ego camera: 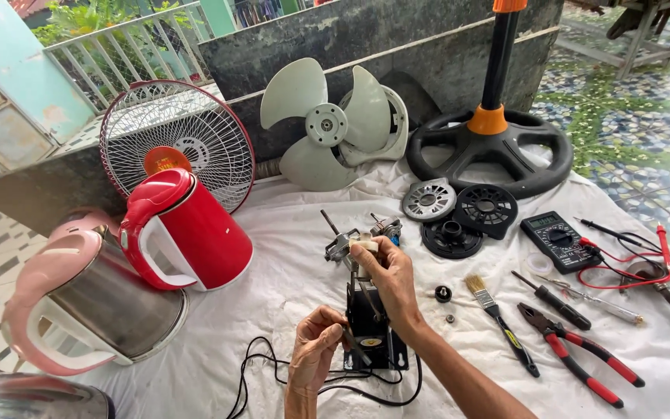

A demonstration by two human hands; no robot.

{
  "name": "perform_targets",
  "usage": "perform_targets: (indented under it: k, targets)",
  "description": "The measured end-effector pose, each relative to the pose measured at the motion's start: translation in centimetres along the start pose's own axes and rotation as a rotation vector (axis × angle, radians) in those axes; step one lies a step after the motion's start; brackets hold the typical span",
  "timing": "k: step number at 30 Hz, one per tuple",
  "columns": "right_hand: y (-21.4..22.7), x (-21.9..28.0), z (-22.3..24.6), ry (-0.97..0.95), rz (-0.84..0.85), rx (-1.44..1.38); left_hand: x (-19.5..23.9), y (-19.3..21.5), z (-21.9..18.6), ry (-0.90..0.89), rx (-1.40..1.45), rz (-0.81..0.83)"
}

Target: The person is repairing a small electric motor, likely from a fan or kettle. They use their hands to manipulate the motor's internal components, including the rotor and stator, and connect wires to it. Various tools and appliance parts are visible on the white sheet.

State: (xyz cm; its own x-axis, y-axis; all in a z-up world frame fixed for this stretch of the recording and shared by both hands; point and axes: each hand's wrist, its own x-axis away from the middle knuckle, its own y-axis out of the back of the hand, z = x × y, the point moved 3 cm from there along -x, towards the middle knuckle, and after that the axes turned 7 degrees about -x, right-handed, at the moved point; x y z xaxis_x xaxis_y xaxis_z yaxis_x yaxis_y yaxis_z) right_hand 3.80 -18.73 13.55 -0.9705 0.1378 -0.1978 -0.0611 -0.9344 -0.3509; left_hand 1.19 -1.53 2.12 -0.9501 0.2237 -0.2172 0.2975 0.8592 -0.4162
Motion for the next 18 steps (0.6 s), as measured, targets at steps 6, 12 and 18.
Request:
perform_targets:
  k: [6,12,18]
  targets:
    - [0.6,-0.3,0.9,0.006,0.027,0.173,-0.6,0.1,-0.8,-0.006,0.009,-0.018]
    - [1.3,-1.5,-0.3,-0.158,0.135,-0.082,0.2,0.2,-0.4,-0.033,0.034,-0.039]
    - [1.4,-2.0,0.0,-0.240,0.156,-0.071,-0.4,2.5,0.1,-0.278,0.240,-0.132]
